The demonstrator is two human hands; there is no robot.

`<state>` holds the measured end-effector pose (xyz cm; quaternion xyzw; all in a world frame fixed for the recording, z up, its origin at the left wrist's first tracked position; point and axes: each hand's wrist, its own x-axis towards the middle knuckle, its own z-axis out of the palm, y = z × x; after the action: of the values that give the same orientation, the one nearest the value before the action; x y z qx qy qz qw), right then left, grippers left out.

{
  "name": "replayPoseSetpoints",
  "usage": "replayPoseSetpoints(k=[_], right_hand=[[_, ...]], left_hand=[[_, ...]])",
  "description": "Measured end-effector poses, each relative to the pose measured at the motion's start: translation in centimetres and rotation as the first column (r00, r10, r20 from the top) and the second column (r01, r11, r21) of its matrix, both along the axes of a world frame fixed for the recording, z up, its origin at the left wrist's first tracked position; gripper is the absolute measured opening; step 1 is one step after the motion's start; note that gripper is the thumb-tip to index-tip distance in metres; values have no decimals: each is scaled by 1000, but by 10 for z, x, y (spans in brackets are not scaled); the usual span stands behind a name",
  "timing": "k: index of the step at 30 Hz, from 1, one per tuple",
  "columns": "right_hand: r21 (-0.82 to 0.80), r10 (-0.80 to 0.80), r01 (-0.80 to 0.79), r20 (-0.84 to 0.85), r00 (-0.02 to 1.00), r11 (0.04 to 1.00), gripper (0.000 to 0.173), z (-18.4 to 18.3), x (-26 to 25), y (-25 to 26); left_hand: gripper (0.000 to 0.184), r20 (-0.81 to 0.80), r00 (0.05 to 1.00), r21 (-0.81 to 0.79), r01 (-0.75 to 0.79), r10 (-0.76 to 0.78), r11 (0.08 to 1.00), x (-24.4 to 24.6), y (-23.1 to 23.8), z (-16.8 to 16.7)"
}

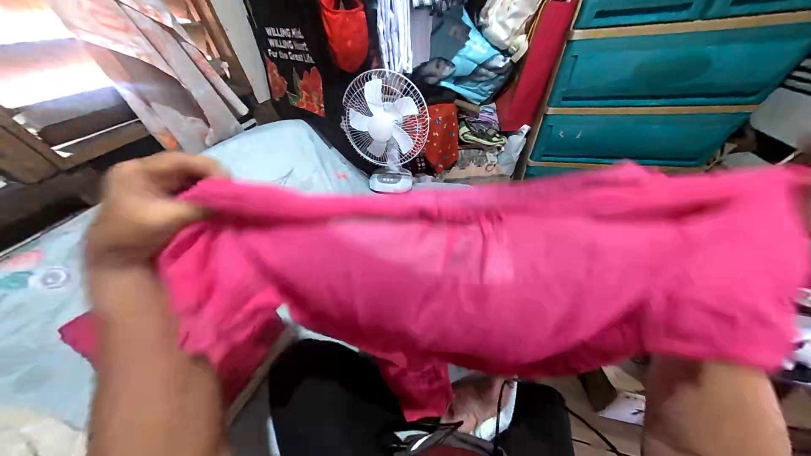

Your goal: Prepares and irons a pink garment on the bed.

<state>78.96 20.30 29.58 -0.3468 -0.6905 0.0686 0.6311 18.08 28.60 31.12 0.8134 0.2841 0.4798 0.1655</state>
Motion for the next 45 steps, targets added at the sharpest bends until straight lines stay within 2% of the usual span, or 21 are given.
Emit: replayPoseSetpoints(k=[2, 4, 5, 7, 9, 12, 14, 16, 19, 21, 22, 24, 27, 29, 31, 35, 37, 38, 40, 42, 45], right_hand=[[-237, -112, 51, -248, 962, 970, 49, -43, -34, 44], [-487, -167, -173, -578, 799, 856, 42, -102, -45, 85], [-590, -250, -274, -654, 714, 760, 38, -138, -47, 97], [-717, -347, -457, -672, 655, 526, 52, -210, -57, 92], [-766, -390, -574, -642, 660, 290, 71, -262, -83, 62], [-800, -367, -598, -569, 736, 42, 78, -305, -133, 25], [-818, -294, -573, -536, 791, -51, 75, -308, -161, 18], [-862, -238, -494, -459, 856, -112, 65, -306, -185, 20], [-964, -157, -261, -251, 955, -49, 31, -311, -210, 27], [-985, -141, -169, -169, 975, 11, 22, -315, -214, 32], [-981, -196, -190, -196, 961, 49, 22, -313, -214, 33], [-940, -348, -291, -336, 875, 175, 27, -298, -207, 35], [-849, -385, -337, -495, 779, 408, 27, -262, -173, 44], [-777, -349, -353, -571, 743, 521, 25, -228, -150, 49], [-696, -278, -360, -625, 729, 621, 20, -188, -136, 53], [-465, -65, -384, -699, 712, 798, 28, -112, -120, 57], [-341, 53, -357, -654, 755, 870, 23, -83, -114, 52], [-318, 89, -329, -586, 805, 889, 18, -74, -114, 46], [-397, 47, -240, -438, 898, 886, 14, -73, -122, 35], [-481, 26, -277, -465, 885, 832, 21, -87, -132, 30], [-487, 26, -341, -544, 839, 804, 26, -93, -141, 26]], left_hand=[[36, 11, 963, -154, -263, 267, 953, 40, 42, -14], [68, 6, 892, -435, -405, 453, 804, 73, 81, -60], [79, 7, 867, -529, -420, 499, 737, 83, 90, -92], [90, -28, 818, -636, -458, 575, 621, 96, 84, -162], [94, -112, 806, -727, -465, 581, 505, 110, 55, -227], [102, -226, 801, -852, -439, 554, 287, 127, 4, -298], [103, -301, 801, -858, -465, 517, 220, 132, -14, -318], [100, -366, 813, -852, -489, 454, 189, 136, -18, -314], [76, -490, 835, -840, -529, 253, 118, 140, -14, -294], [52, -489, 860, -851, -507, 147, 135, 140, -14, -295], [41, -426, 886, -877, -454, 180, 159, 138, -16, -298], [28, -197, 912, -938, -282, 359, 203, 132, -21, -295], [25, 113, 800, -958, -70, 590, 279, 117, -24, -260], [22, 268, 712, -936, 31, 649, 351, 105, -19, -230], [19, 406, 667, -881, 103, 625, 462, 97, -11, -201], [23, 593, 734, -653, 199, 330, 730, 84, 9, -142], [24, 652, 725, -529, 226, 222, 818, 81, 16, -112], [27, 675, 711, -492, 232, 199, 839, 80, 17, -100], [32, 687, 698, -480, 225, 204, 848, 79, 13, -84], [32, 654, 713, -526, 188, 253, 829, 84, 8, -85], [18, 494, 805, -614, 56, 328, 787, 118, -3, -125]])
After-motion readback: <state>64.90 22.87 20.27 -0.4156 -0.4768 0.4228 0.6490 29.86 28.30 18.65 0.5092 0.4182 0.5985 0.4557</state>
